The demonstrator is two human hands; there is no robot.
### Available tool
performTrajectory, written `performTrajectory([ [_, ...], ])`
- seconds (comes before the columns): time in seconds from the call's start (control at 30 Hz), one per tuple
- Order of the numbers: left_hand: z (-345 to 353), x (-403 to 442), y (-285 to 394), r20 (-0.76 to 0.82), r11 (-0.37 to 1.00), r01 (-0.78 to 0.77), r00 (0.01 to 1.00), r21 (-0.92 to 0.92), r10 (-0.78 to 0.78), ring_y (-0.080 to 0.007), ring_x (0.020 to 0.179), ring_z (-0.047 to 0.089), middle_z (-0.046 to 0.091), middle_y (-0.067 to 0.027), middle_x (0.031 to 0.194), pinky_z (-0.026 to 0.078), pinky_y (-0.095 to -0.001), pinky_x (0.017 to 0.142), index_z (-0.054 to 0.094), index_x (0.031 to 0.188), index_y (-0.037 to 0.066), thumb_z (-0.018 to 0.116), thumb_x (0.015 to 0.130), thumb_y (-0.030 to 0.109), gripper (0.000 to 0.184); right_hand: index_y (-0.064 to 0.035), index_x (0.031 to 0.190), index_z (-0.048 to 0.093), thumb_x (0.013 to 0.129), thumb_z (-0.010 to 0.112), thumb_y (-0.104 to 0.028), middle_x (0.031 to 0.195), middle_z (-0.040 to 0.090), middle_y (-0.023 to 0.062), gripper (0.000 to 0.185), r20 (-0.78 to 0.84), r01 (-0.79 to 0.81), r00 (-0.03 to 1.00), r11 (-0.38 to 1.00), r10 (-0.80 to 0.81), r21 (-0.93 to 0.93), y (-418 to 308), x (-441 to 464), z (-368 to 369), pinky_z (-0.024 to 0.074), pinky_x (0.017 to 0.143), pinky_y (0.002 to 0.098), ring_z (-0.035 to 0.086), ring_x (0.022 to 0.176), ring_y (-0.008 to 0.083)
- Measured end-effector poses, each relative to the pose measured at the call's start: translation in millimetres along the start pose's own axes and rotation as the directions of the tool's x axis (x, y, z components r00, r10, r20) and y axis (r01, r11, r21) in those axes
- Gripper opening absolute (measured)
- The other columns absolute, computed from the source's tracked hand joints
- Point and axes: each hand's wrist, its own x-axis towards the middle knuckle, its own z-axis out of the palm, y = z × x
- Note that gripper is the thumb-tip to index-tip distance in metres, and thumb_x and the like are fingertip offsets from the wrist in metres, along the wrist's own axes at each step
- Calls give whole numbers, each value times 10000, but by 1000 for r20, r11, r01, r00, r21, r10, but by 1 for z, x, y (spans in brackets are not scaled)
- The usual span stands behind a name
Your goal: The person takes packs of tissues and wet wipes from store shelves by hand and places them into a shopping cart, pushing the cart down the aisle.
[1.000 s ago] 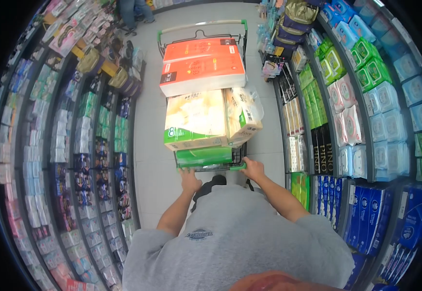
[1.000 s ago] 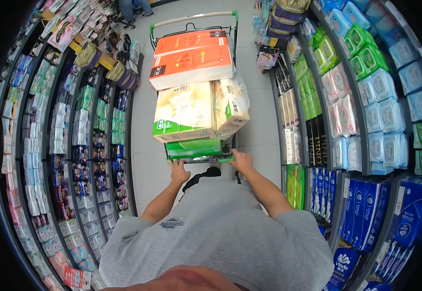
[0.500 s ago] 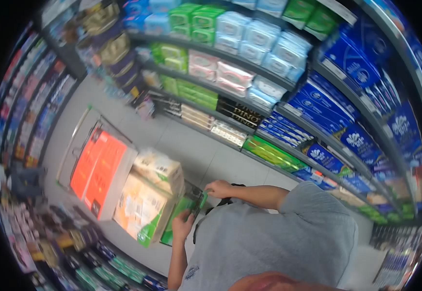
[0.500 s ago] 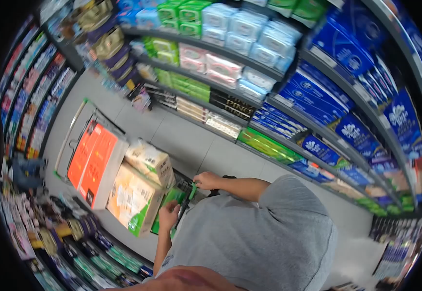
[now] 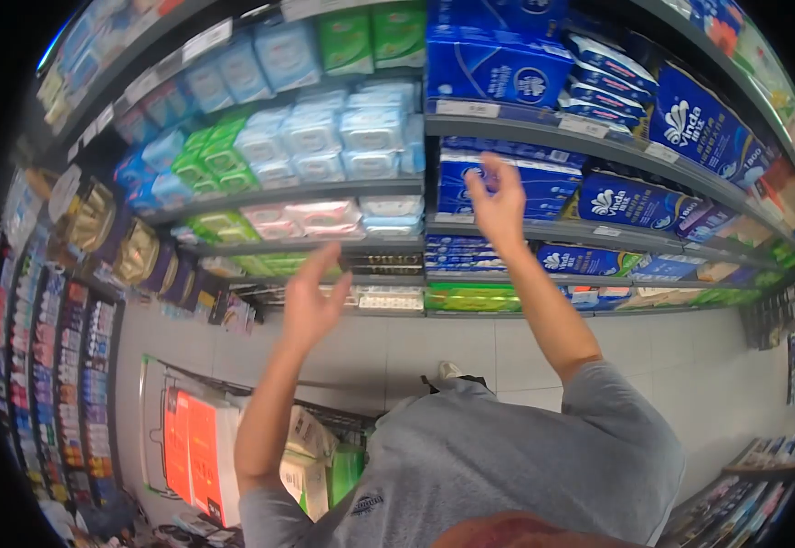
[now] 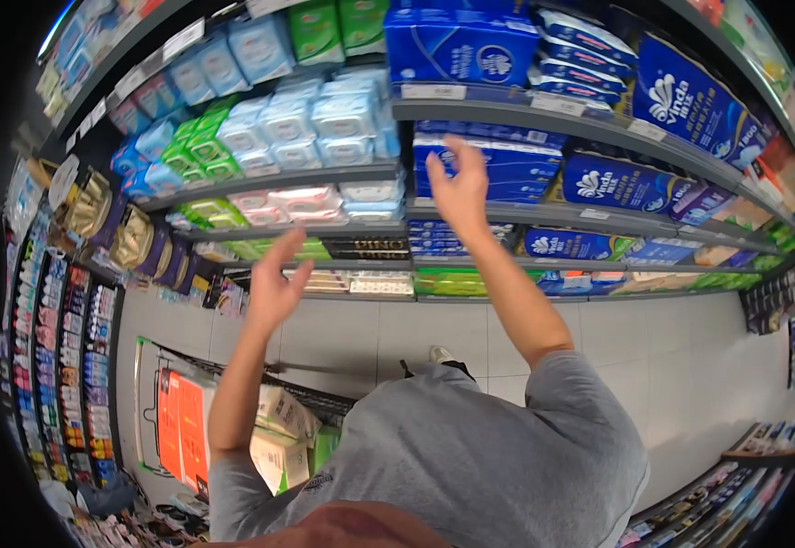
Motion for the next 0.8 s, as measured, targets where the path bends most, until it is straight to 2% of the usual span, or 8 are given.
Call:
performTrajectory([
  [0.03, 6, 32, 16, -44, 997, -79, 996, -20, 78, -285, 1102, 622, 625, -187, 1205, 480, -368, 939, 562, 1267, -2, 698, 813, 75, 480, 2, 1133, 607, 802, 724, -141, 1073, 618, 151, 379, -117, 114, 987, 993, -110, 33, -6, 30, -15, 478, 819, 360, 594, 959, 276],
  [0.13, 33, 119, 53, -141, 964, -252, 961, -90, 238, -286, 1156, 588, 575, -185, 1288, 478, -383, 952, 535, 1292, -4, 714, 819, 113, 519, 19, 1261, 493, 808, 718, -140, 1227, 517, 206, 530, -211, 231, 946, 968, -246, -94, -15, 93, -51, 425, 945, 399, 498, 1151, 326],
  [0.2, 51, 169, 69, -171, 958, -260, 956, -119, 238, -296, 1186, 569, 562, -198, 1303, 465, -392, 975, 472, 1347, -13, 741, 808, 180, 633, 40, 1290, 451, 800, 726, -150, 1217, 510, 226, 593, -246, 271, 916, 941, -316, -202, -10, 118, -60, 401, 987, 408, 484, 1169, 348],
  [0.33, 91, 245, 87, -230, 969, -194, 961, -155, 155, -301, 1254, 512, 513, -196, 1362, 435, -384, 1002, 404, 1386, -17, 748, 819, 179, 692, 71, 1327, 402, 790, 736, -149, 1242, 494, 248, 669, -236, 196, 940, 958, -244, -211, 7, 141, -63, 401, 994, 416, 487, 1175, 363],
  [0.4, 106, 272, 87, -192, 942, -157, 976, -297, 103, -299, 1225, 537, 552, -207, 1315, 444, -377, 989, 389, 1400, -24, 787, 765, 266, 804, 104, 1358, 352, 782, 741, -142, 1298, 461, 268, 738, -157, 192, 967, 979, -200, -63, 22, 147, -61, 404, 1008, 415, 496, 1190, 372],
  [0.43, 114, 286, 80, -173, 901, -177, 978, -396, 116, -274, 1177, 569, 590, -186, 1268, 449, -352, 967, 435, 1360, -25, 790, 763, 260, 751, 129, 1374, 321, 781, 741, -134, 1331, 442, 281, 773, -121, 141, 984, 987, -132, 72, 16, 147, -60, 407, 1021, 406, 502, 1212, 355],
  [0.53, 122, 298, 73, -75, 925, -44, 997, -378, 17, -251, 1112, 601, 631, -168, 1201, 457, -339, 947, 485, 1303, -22, 791, 765, 256, 678, 139, 1370, 337, 798, 730, -137, 1314, 469, 270, 747, -58, 125, 991, 992, -124, 5, 23, 152, -60, 429, 1008, 382, 516, 1210, 318],
  [0.8, 120, 302, 73, -119, 926, -41, 993, -375, -4, -205, 947, 663, 698, -135, 1036, 506, -324, 851, 606, 1143, -10, 763, 794, 226, 450, 155, 1353, 368, 815, 720, -125, 1218, 571, 257, 701, -32, 31, 999, 954, -23, 298, 7, 159, -65, 454, 972, 348, 588, 1104, 279],
])
